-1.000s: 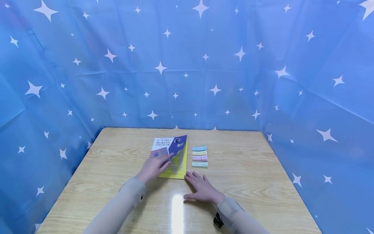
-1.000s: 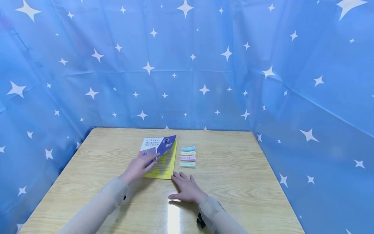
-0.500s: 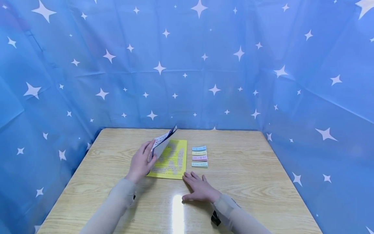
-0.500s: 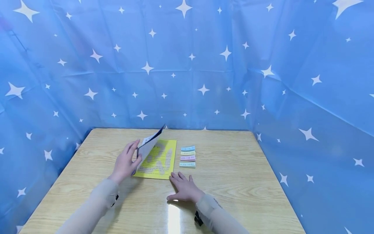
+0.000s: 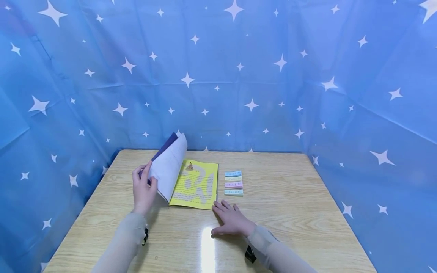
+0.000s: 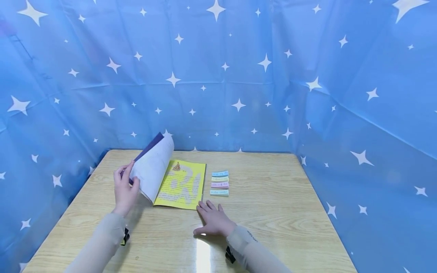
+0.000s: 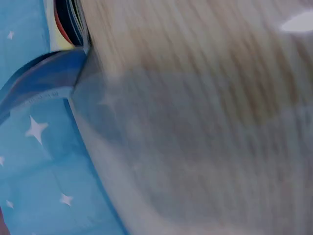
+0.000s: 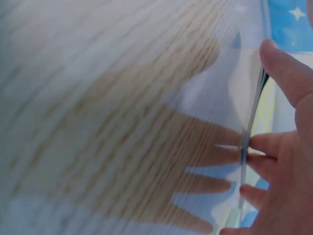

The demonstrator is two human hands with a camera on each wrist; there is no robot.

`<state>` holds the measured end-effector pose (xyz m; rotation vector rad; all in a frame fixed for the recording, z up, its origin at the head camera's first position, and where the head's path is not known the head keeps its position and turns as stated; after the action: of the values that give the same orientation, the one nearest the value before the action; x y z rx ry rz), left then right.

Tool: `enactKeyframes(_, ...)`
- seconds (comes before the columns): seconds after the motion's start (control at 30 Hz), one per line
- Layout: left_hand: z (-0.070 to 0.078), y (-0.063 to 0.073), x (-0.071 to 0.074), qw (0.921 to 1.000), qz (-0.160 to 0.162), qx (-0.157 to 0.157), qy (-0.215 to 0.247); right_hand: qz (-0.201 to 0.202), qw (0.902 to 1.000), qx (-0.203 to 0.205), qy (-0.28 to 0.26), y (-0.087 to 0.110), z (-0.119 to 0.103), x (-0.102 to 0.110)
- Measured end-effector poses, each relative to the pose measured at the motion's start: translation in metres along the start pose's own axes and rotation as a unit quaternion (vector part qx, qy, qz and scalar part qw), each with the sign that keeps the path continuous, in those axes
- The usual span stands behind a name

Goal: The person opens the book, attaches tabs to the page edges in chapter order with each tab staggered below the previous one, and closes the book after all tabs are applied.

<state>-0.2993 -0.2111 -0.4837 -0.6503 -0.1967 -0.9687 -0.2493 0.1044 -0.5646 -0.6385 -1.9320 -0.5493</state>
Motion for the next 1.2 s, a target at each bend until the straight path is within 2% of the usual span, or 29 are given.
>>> enactKeyframes(0.23, -0.036, -0.006, 0.011, 0.9928, -0.003, 0.120, -0.009, -0.002, 1.0000, 0.008, 0.006, -0.004, -0.003, 0.000)
enactKeyframes(0.4, -0.049, -0.006, 0.015, 0.9843, -0.011, 0.174, -0.029, -0.009, 0.9999, 0.004, 0.007, -0.007, -0.006, -0.002)
enactKeyframes(0.6, -0.062, -0.003, 0.018, 0.9740, -0.008, 0.216, -0.066, -0.012, 0.9998, 0.005, 0.015, -0.013, -0.008, -0.004)
enactKeyframes(0.73, -0.065, -0.003, 0.018, 0.9677, -0.023, 0.227, -0.107, -0.014, 0.9998, 0.007, 0.010, -0.016, -0.006, -0.006)
enactKeyframes(1.03, -0.066, -0.005, 0.016, 0.9590, -0.061, 0.208, -0.182, -0.012, 0.9998, 0.014, 0.002, -0.018, -0.005, -0.004)
enactKeyframes(1.1, -0.065, -0.004, 0.013, 0.9571, -0.076, 0.196, -0.200, -0.011, 0.9998, 0.017, 0.003, -0.019, -0.005, -0.004)
enactKeyframes(1.2, -0.061, -0.002, 0.006, 0.9543, -0.099, 0.162, -0.231, -0.012, 0.9997, 0.019, 0.007, -0.020, -0.005, -0.005)
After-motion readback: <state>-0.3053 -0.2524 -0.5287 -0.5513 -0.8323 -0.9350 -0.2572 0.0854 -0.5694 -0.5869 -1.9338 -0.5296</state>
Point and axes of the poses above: each hand's wrist, its own y-axis away from the middle knuckle, its own x-axis out of the back of the hand, z = x × y, the point moved 6 cm from there along -y, towards the middle knuckle, and after that the axes turned 14 degrees about x, right-handed, at the moved point
